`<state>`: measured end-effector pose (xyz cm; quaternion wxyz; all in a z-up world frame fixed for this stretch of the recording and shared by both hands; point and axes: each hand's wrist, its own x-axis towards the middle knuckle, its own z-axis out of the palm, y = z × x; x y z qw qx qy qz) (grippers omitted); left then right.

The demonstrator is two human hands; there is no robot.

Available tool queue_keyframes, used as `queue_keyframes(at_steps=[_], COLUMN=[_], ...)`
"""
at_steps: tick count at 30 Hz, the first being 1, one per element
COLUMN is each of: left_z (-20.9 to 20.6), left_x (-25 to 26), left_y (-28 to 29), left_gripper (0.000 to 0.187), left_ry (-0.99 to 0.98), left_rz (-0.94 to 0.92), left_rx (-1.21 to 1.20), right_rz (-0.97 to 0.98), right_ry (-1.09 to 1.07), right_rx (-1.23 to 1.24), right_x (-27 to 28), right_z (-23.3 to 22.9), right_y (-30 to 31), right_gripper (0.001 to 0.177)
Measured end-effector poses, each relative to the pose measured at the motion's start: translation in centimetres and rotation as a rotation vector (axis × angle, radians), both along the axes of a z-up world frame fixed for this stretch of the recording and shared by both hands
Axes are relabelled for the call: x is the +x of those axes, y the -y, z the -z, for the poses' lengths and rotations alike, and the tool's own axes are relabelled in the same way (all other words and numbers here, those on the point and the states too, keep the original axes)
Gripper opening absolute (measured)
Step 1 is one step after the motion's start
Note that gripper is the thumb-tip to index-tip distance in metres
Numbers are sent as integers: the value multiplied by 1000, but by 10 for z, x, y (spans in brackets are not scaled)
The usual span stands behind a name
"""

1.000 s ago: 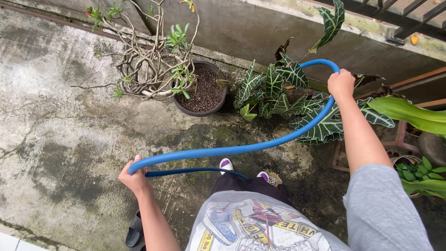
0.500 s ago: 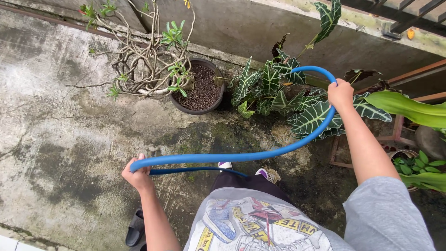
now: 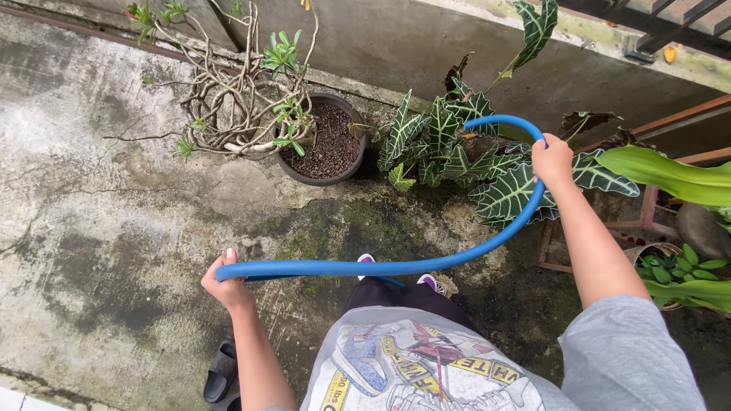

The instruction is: Watering various potted plants in a garden using a blue hose

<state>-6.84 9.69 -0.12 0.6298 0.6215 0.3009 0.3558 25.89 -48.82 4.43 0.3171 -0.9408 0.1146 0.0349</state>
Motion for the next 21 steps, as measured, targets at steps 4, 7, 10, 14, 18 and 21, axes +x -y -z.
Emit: queue_keyframes(at_steps=[4, 7, 10, 14, 18, 21], left_z=[12, 15, 21, 25, 18, 28], left_x=[-7, -14, -23, -33, -40, -54], left_y=[-6, -7, -10, -11, -11, -16], left_gripper=[58, 58, 58, 58, 58, 60], left_ry=[16, 8, 22, 48, 112, 185], left_rz=[-13, -19, -34, -47, -59, -44], left_rx=[19, 28, 27, 25, -30, -102], right_rz=[-18, -52, -89, -134, -191, -288], right_ry=[14, 27, 24, 36, -3, -27], right_rx=[3, -17, -44, -137, -72, -14], right_x=[3, 3, 12, 40, 23, 14], right_z=[-9, -21, -17, 22, -7, -31], right_y=[-18, -35, -44, -31, -85, -136], right_gripper=[44, 43, 43, 39, 38, 38])
